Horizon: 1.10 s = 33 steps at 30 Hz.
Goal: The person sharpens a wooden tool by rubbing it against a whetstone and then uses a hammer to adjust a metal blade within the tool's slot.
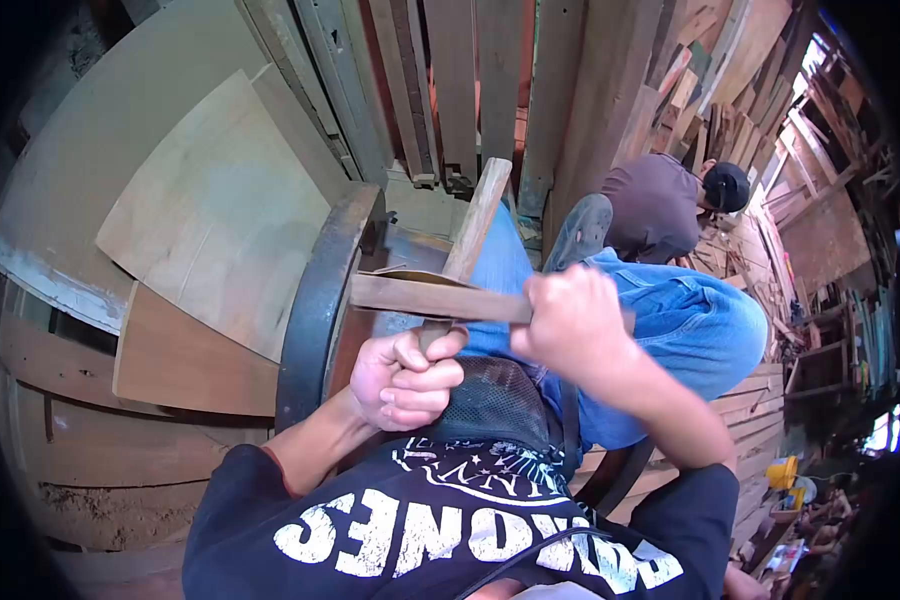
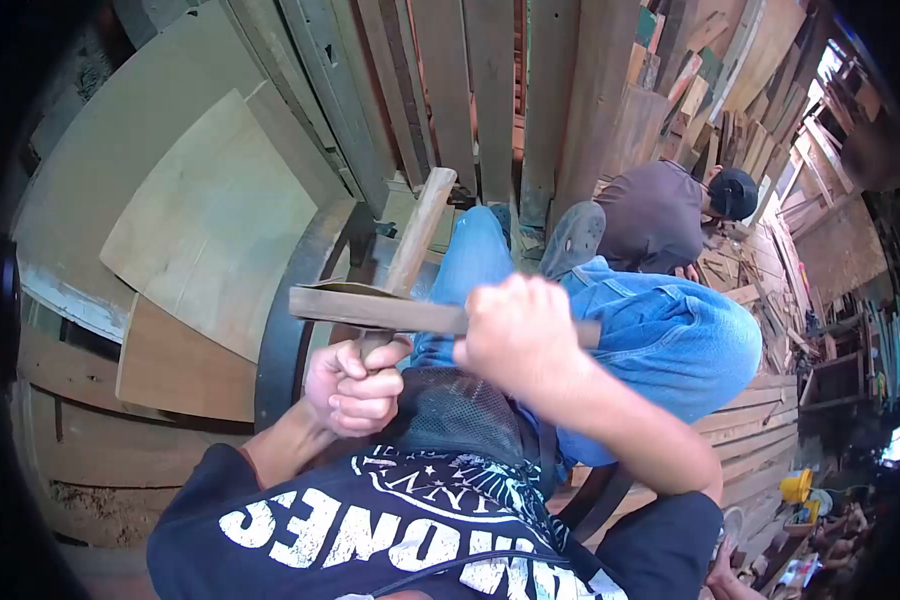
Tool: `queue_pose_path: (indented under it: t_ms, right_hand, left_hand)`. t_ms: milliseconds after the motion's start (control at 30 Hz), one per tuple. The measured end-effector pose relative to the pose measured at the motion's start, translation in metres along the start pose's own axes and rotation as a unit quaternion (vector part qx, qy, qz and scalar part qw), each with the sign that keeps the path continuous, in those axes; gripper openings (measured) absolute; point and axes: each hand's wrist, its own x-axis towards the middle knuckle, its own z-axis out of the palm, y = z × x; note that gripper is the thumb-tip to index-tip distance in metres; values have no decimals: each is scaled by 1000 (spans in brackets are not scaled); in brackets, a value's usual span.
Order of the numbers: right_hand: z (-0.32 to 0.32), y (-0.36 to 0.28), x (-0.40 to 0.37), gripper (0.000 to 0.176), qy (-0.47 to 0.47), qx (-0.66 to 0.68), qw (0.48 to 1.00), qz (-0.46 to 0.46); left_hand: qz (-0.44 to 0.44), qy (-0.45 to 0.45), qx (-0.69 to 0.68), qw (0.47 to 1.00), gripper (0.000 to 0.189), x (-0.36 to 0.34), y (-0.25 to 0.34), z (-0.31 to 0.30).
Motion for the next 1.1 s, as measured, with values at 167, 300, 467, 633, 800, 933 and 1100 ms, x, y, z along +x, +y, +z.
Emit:
queue_pose_path:
  t_ms: [167, 300, 467, 633, 800, 933, 1100]
  right_hand:
    - [-4, 30, 32, 20, 102, -59, 989, 87]
    - [10, 10, 10, 21, 3, -33, 999, -1]
    - [2, 13, 19, 17, 18, -27, 997, 69]
    - [-4, 32, 27, 15, 86, -49, 989, 108]
    - [17, -6, 2, 28, -95, 3, 995, 25]
    - [19, 36, 44, 16, 119, -36, 987, 102]
    - [30, -7, 6, 24, -58, 7, 998, -2]
  left_hand:
    - [169, 249, 461, 835, 8, 10, -12, 10]
    - [259, 388, 668, 579, 13, 14, -16, -14]
    - [298, 391, 771, 406, 23, 16, -18, -3]
    - [308, 384, 785, 375, 27, 14, -13, -3]
    - [316, 397, 730, 458, 20, 14, -18, -12]
    - [272, 385, 700, 537, 18, 16, -11, -1]
    - [308, 358, 706, 528, 19, 14, -9, -11]
